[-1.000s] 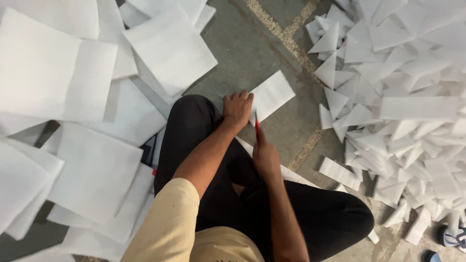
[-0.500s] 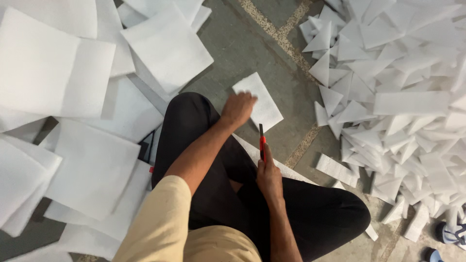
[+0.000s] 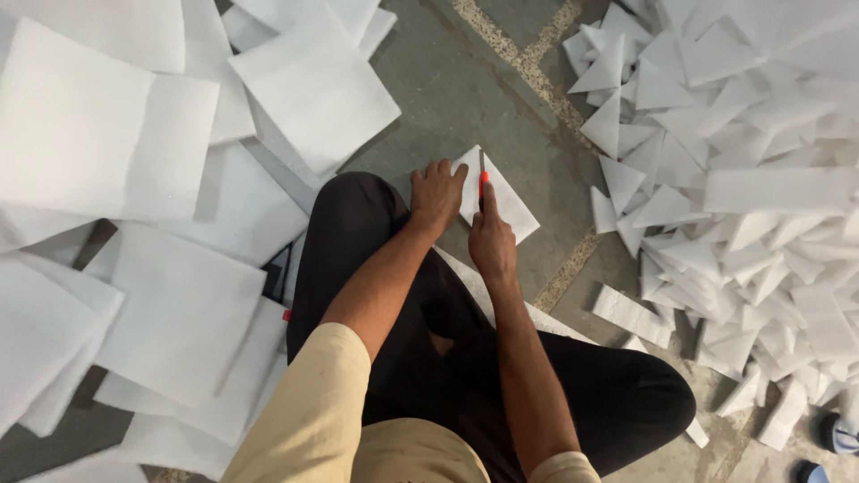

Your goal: The person sits on the floor and uses a red utility knife to cut white foam sheets into smaller rectangular pieces. The person repeatedly picks up sheets, cuts them, and places the cut pieces aside.

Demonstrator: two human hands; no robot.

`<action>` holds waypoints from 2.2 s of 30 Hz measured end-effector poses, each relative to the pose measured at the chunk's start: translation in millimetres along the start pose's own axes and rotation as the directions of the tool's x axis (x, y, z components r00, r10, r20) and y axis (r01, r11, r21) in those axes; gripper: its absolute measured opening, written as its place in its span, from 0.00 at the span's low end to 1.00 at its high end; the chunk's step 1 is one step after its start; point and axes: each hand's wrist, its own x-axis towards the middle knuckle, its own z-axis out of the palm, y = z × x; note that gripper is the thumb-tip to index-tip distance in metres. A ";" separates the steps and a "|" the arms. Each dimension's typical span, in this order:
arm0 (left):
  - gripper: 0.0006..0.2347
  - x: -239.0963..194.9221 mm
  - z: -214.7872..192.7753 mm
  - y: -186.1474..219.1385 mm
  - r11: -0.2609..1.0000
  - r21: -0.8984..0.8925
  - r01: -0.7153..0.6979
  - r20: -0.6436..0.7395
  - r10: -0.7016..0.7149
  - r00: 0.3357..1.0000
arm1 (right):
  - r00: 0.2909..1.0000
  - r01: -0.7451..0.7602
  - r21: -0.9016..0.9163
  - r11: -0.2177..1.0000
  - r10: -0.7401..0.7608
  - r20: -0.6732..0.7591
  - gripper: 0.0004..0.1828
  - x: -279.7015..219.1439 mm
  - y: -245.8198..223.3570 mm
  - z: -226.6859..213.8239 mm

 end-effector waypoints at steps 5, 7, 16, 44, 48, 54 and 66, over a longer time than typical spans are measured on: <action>0.10 3.9 -3.7 1.2 1.000 -0.001 0.017 0.061 -0.017 0.998 | 0.998 -0.038 -0.041 0.998 0.040 0.038 0.34 23.8 4.5 10.6; 0.09 6.5 -4.7 1.2 1.000 -0.002 0.024 0.086 -0.024 0.996 | 0.999 0.052 0.005 0.999 -0.052 -0.015 0.34 33.9 4.7 11.5; 0.13 8.9 5.0 -2.0 1.000 -0.028 0.014 0.067 -0.012 0.998 | 0.995 0.096 0.014 0.995 -0.097 0.025 0.32 -16.7 -2.9 -6.6; 0.32 -25.3 26.1 16.8 0.714 -0.697 0.064 0.362 0.273 0.891 | 0.942 -0.298 0.951 0.079 0.188 0.279 0.13 -37.0 96.4 19.5; 0.30 -26.5 12.2 14.1 0.680 -0.732 0.041 0.330 0.301 0.895 | 0.956 -0.206 0.962 0.177 0.246 0.160 0.11 -42.3 84.2 16.8; 0.23 -24.0 4.2 15.3 0.558 -0.830 0.000 0.261 0.389 0.884 | 0.907 -0.169 0.969 0.181 0.413 0.081 0.11 -39.3 95.5 12.9; 0.23 -6.0 71.3 12.8 0.474 -0.860 -0.189 -0.020 0.340 0.940 | 0.968 -0.207 0.912 0.353 0.211 0.138 0.12 -46.5 91.7 2.7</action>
